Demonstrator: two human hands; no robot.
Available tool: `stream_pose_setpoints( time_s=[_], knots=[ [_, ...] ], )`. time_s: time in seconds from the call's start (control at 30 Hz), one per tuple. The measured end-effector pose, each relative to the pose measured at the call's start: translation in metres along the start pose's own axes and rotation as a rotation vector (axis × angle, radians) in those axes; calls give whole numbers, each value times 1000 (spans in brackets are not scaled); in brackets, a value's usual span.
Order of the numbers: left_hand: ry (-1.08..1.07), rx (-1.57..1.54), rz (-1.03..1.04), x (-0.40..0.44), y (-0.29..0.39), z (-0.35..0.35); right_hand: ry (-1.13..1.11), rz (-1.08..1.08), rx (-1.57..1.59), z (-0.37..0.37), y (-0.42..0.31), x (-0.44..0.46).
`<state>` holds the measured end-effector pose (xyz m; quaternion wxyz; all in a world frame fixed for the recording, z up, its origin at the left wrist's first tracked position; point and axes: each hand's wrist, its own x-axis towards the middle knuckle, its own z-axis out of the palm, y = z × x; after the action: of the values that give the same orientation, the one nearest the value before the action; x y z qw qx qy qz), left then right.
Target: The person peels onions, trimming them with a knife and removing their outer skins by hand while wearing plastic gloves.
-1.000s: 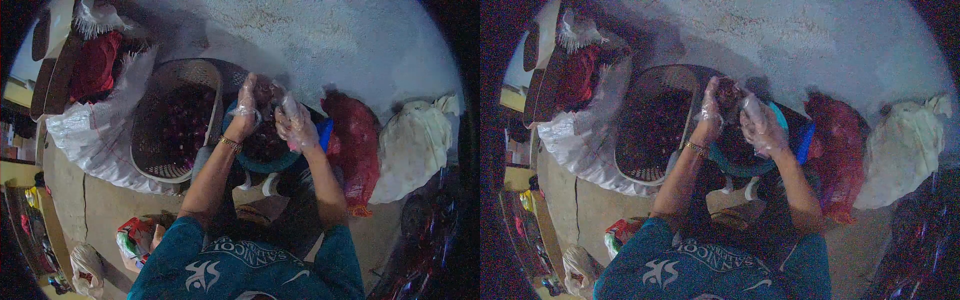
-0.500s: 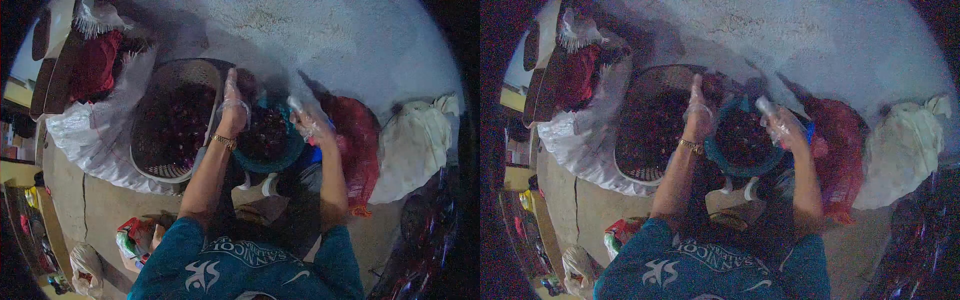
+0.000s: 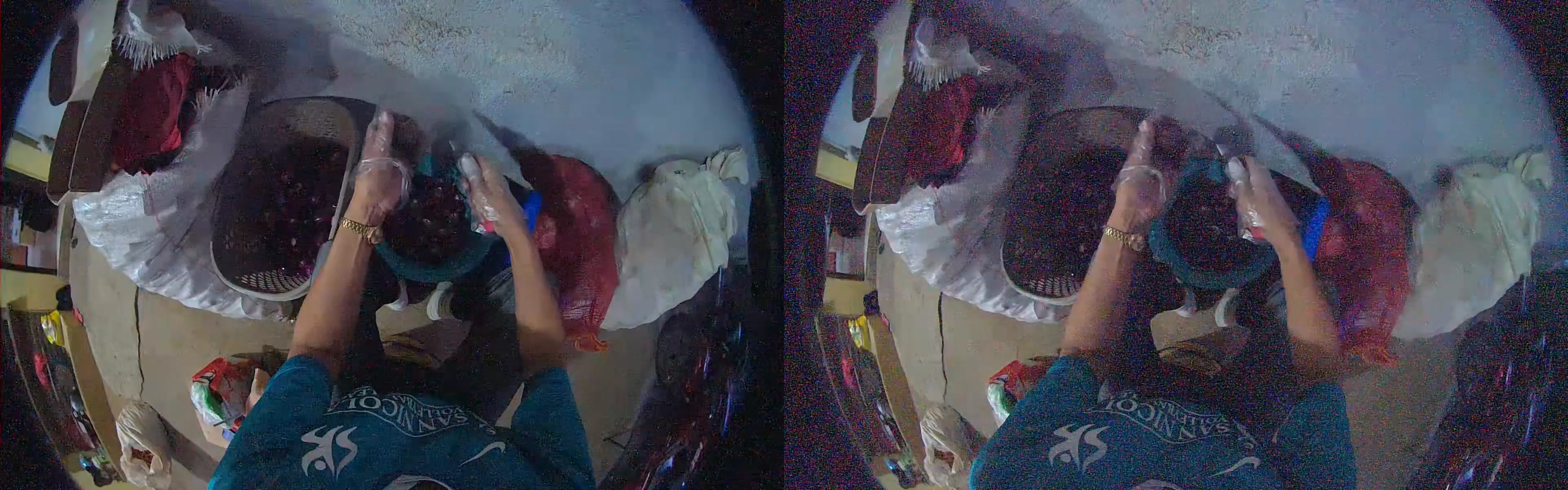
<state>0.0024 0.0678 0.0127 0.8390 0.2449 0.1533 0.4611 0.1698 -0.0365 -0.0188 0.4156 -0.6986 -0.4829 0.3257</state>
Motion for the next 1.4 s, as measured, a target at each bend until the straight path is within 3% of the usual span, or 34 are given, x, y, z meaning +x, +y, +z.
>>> stream_pose_setpoints(
  time_s=[0.03, 0.1, 0.43, 0.5, 0.53, 0.57, 0.6, 0.63, 0.67, 0.7, 0.77, 0.87, 0.97, 1.07, 1.2, 1.3, 1.37, 1.4],
  knots=[
    [35, 48, 0, 1, 1, -4, 2, 0, -1, 0, 7, 0],
    [68, 98, 0, 2, 2, -5, -43, 107, 322, 2, -24, -10],
    [66, 26, 11, -6, 8, 0, -160, 49, 368, 2, -32, -22],
    [67, 43, 34, -5, 11, 0, -225, 182, 420, -24, -36, -41],
    [79, 29, 8, -3, 11, -7, -37, 290, 316, -47, -46, -52],
    [89, 12, -23, -2, 9, -11, 100, 278, 506, -82, 0, -63],
    [83, 7, -28, -2, 7, -11, 277, 199, 411, -128, 66, -75],
    [89, -25, -34, -2, 6, -11, 47, 208, 810, -234, 168, -127],
    [99, -55, -34, -3, 7, -12, 483, 155, 522, -284, 191, -179],
    [103, -57, -24, -3, 8, -12, 780, 215, 153, -330, 203, -241],
    [164, -19, -38, -1, 6, -6, 1107, 518, -383, -410, 220, -382],
    [95, 15, -14, -5, 3, -7, 1236, 1029, -651, -424, 213, -536],
    [128, -107, -58, -10, 3, 7, 1147, 1223, -666, -390, 216, -581],
    [58, -141, -19, -8, -4, -1, 1020, 1027, -670, -356, 230, -543],
    [140, -195, -54, -10, -1, 3, 796, 449, -620, -287, 198, -356],
    [70, -95, -64, -3, -5, -6, 623, 76, -529, -235, 146, -221],
    [-285, -440, -154, 4, -9, -18, 574, -47, -458, -206, 125, -180],
    [-287, -440, -153, 2, -8, -13, 526, -167, -388, -177, 104, -146]
  ],
)
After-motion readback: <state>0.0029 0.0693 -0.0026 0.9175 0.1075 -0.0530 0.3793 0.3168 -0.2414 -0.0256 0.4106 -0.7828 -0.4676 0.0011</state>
